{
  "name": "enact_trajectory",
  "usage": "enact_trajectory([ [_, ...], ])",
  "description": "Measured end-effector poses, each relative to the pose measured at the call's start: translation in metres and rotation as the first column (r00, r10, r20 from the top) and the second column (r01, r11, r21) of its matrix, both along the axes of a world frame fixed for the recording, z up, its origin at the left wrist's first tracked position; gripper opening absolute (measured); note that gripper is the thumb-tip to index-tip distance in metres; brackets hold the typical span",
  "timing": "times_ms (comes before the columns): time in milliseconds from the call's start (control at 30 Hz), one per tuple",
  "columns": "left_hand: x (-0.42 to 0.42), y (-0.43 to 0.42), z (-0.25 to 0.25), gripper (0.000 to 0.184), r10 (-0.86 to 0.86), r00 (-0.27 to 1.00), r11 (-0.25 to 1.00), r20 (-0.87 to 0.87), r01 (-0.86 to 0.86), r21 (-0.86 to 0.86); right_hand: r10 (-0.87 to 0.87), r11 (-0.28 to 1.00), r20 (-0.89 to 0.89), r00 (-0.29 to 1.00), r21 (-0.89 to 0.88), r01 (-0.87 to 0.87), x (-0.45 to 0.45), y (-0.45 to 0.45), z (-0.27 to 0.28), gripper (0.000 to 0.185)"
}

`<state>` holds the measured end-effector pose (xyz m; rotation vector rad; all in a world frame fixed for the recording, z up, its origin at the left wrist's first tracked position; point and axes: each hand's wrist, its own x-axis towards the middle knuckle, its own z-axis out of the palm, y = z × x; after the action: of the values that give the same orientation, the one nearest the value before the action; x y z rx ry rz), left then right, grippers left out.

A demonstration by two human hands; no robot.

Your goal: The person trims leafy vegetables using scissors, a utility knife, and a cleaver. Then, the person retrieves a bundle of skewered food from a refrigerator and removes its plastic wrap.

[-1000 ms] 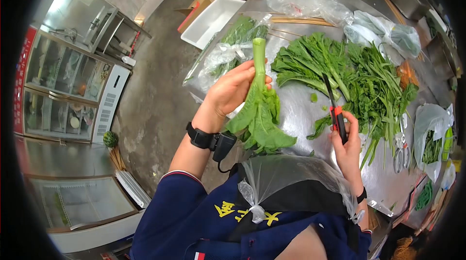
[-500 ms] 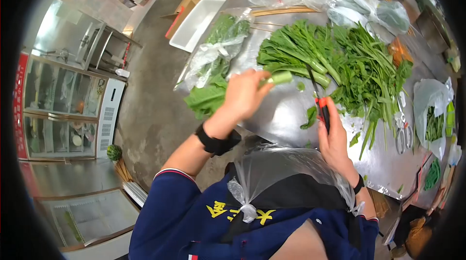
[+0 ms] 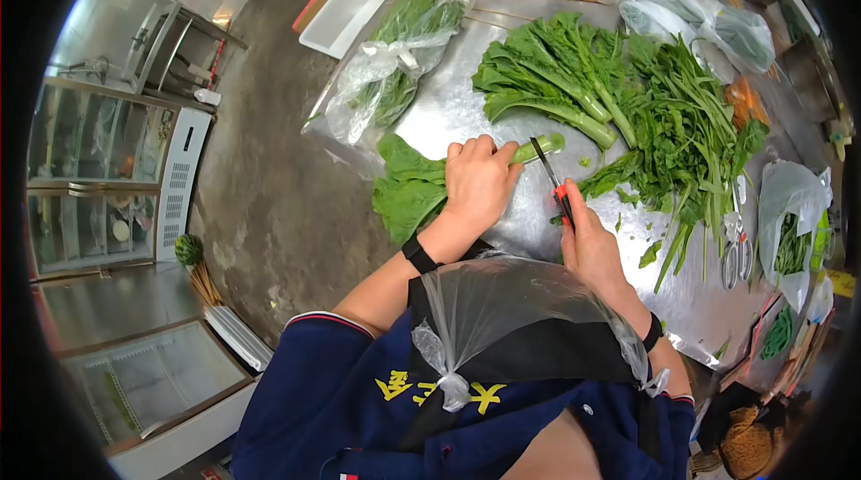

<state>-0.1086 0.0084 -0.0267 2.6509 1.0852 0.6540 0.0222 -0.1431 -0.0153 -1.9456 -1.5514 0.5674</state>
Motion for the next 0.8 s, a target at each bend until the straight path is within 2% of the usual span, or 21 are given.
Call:
enact_trajectory([
  [167, 0.0, 0.001, -0.003, 0.025, -0.018, 0.999, 1.0, 0.028, 0.017, 0.025, 0.006, 0.999, 0.063, 0.998, -0.037, -0.004, 0.001, 0.002, 0.002, 0.059],
  [333, 0.001, 0.002, -0.006, 0.025, -0.02, 0.999, 1.0, 0.031, 0.019, 0.025, 0.067, 0.978, 0.184, 0.981, -0.205, -0.028, 0.001, 0.009, 0.014, 0.063],
  [567, 0.0, 0.001, -0.004, 0.022, -0.041, 0.999, 0.999, 0.035, 0.04, 0.033, 0.088, 0.981, 0.198, 0.976, -0.185, -0.051, 0.004, 0.017, 0.006, 0.06],
  [600, 0.0, 0.001, -0.002, 0.022, -0.044, 0.998, 0.998, 0.041, 0.042, 0.037, 0.107, 0.973, 0.183, 0.977, -0.223, -0.065, 0.004, 0.009, 0.011, 0.059],
  [667, -0.004, 0.005, 0.0, 0.023, 0.019, 0.998, 1.0, -0.054, -0.018, 0.02, 0.122, 0.962, 0.18, 0.976, -0.263, -0.072, 0.011, -0.005, 0.019, 0.058],
  [700, -0.007, 0.01, 0.002, 0.027, 0.077, 0.992, 0.997, -0.099, -0.079, -0.013, 0.081, 0.981, 0.098, 0.992, -0.183, -0.062, 0.016, -0.013, 0.022, 0.055],
  [733, -0.013, 0.015, 0.005, 0.031, 0.06, 0.995, 0.995, -0.084, -0.066, -0.076, 0.043, 0.994, 0.009, 0.999, -0.105, -0.042, 0.02, -0.018, 0.026, 0.052],
  [800, -0.02, 0.019, 0.015, 0.035, 0.038, 0.997, 0.99, -0.069, -0.047, -0.135, -0.037, 0.996, -0.009, 0.999, -0.086, 0.036, 0.021, -0.012, 0.046, 0.047],
])
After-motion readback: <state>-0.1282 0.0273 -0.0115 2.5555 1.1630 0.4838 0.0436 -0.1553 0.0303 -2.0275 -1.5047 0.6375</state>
